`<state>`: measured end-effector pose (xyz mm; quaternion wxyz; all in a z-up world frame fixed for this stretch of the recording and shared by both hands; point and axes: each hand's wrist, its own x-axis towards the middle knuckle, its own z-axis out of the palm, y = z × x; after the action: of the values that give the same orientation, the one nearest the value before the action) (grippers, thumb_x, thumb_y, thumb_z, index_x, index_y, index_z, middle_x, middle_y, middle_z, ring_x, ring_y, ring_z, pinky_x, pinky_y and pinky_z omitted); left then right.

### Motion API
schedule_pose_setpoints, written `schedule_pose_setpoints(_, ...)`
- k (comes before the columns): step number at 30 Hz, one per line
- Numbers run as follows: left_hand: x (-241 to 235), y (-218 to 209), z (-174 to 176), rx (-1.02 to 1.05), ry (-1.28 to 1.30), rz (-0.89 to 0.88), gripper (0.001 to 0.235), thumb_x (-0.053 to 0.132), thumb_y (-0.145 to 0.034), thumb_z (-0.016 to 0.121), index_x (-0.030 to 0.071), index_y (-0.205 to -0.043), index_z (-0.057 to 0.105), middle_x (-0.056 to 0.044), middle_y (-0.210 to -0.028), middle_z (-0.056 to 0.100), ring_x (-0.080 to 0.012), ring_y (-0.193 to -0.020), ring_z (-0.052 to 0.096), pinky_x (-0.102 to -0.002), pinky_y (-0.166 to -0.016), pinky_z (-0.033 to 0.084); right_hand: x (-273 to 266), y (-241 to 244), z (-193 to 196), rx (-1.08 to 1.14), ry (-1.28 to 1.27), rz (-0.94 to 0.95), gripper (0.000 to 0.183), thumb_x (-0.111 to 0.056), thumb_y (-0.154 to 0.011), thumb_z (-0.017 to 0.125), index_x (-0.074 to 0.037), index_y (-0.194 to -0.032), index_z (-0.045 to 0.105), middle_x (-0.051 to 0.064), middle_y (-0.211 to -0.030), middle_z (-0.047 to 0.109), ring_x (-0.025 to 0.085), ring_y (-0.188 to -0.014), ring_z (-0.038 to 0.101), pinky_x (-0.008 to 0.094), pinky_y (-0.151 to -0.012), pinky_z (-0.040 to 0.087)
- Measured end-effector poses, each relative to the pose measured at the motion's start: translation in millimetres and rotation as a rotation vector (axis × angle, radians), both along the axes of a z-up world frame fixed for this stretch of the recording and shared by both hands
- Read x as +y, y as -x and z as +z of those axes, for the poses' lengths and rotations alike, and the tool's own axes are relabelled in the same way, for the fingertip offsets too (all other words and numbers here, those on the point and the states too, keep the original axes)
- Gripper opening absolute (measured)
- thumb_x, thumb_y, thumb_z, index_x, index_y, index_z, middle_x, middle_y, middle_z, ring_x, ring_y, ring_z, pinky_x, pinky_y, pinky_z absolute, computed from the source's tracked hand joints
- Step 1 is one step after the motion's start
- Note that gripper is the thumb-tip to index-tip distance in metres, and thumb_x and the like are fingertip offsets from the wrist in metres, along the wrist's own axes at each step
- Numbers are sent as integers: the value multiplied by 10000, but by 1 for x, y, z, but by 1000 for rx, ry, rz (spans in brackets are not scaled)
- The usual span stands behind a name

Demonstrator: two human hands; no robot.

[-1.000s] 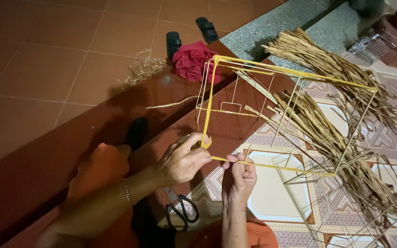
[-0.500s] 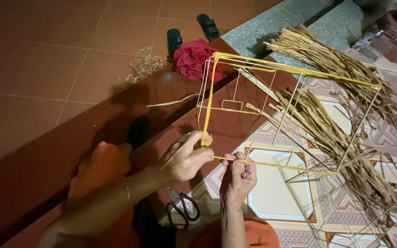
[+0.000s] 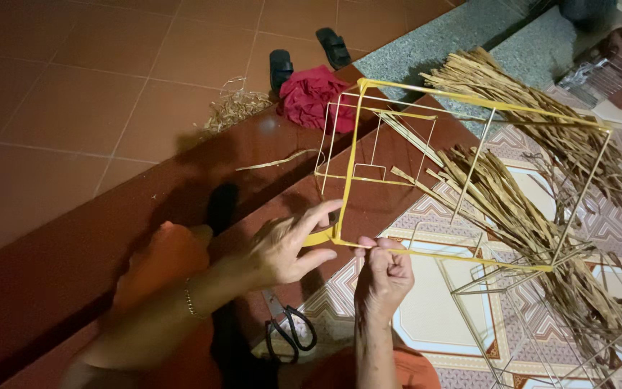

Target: The person assembles a rectangular bamboo frame by hand, using tape to secure joints and scissors to trim excess material. They repeatedly adjust the frame's shape and reinforce corners while sitting on the floor.

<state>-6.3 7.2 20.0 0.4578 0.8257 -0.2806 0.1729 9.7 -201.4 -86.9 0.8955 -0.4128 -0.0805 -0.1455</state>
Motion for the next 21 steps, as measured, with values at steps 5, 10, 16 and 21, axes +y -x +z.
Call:
schedule_pose_setpoints(5,5,-14,16,147,-108,43,545,196,-1001,622,70,-1493,425,-127,-861,702,-293,-656,704,-425,-598,542,8,-11,21,-60,7,-50,206,-24,-1025,682,60,-1206,633,221,-1048,703,226,-871,661,363,-852,561)
schedule_pose_setpoints(10,12,-22,36,224,-398,111,192,255,-1031,611,122,-1144,692,-155,-741,697,-355,-623,689,-455,-538,503,18,-18,39,-52,43,-50,196,-19,-1015,659,33,-1200,622,233,-1067,723,223,-836,672,368,-845,564)
schedule_pose_setpoints(16,17,-48,48,218,-147,-29,183,196,-939,654,62,-1017,751,-196,-741,709,-340,-685,725,-434,-642,557,24,-27,54,-73,16,-50,156,-2,-1029,635,24,-1182,619,221,-1046,721,219,-830,678,430,-880,601)
schedule_pose_setpoints(21,14,-74,46,238,-30,-172,181,198,-946,644,46,-985,735,-105,-721,724,-209,-623,712,-385,-619,560,23,-37,71,-50,93,-94,163,-14,-1025,627,19,-1184,608,212,-1044,720,201,-815,672,377,-842,586)
